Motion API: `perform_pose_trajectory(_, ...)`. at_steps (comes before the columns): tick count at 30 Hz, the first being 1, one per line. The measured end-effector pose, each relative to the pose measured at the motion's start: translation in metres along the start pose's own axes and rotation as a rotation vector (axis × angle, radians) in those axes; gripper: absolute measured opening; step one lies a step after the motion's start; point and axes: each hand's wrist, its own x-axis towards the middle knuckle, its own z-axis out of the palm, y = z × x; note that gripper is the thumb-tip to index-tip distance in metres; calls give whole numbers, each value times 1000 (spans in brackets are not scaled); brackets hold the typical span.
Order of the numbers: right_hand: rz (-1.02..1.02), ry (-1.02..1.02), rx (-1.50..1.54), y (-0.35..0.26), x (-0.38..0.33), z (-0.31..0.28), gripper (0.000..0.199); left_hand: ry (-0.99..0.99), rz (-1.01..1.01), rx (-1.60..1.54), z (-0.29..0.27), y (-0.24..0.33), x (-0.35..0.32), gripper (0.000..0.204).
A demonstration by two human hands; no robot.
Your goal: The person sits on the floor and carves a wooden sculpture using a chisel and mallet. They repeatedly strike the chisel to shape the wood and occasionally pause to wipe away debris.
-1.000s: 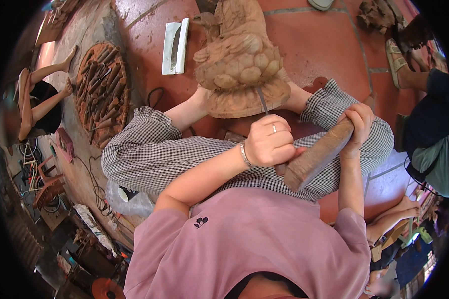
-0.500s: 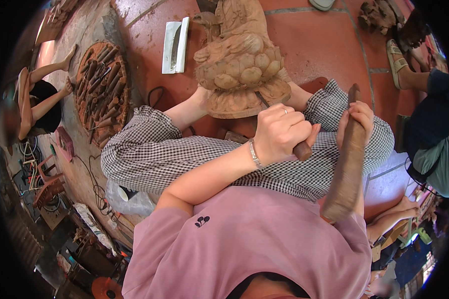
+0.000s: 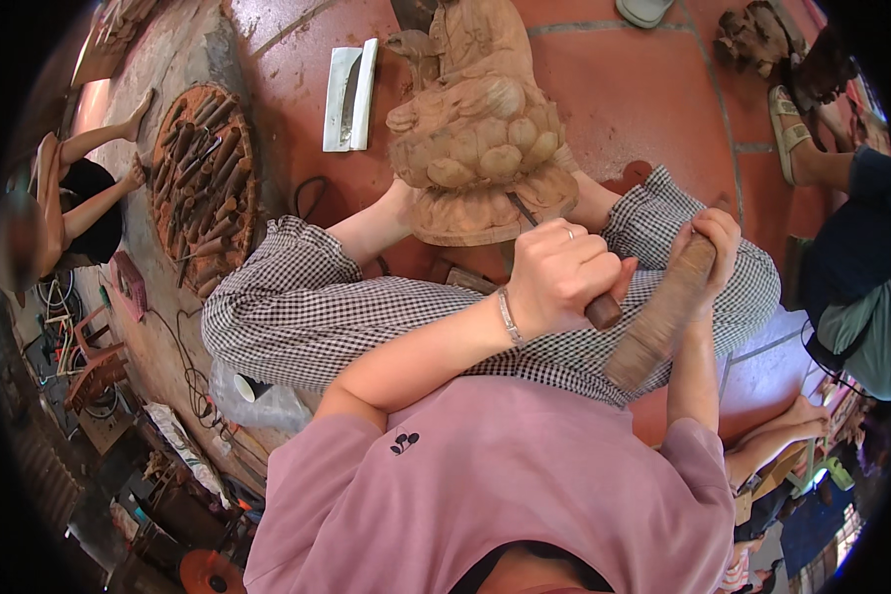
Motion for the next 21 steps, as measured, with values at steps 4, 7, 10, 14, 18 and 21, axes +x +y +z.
perform_pose_trajectory(4, 76, 108, 224, 1, -7, 7, 33, 14, -6, -14, 5, -1, -1, 39)
perform_pose_trajectory(7, 58, 112, 268, 4, -8, 12, 33, 40, -30, 26, 5, -7, -3, 38)
perform_pose_trajectory(10, -40, -103, -98, -2, 4, -6, 30, 43, -53, 21, 6, -9, 0, 37)
perform_pose_trajectory(14, 31, 57, 125, 4, -5, 4, 32, 26, -27, 8, 5, -8, 1, 36)
perform_pose_trajectory(18, 162, -42, 218, -1, -6, 2, 35, 36, -8, -15, 6, -5, -2, 35)
perform_pose_trajectory(21, 132, -17, 225, -1, -5, 0, 34, 23, -28, 7, 4, -3, -1, 35)
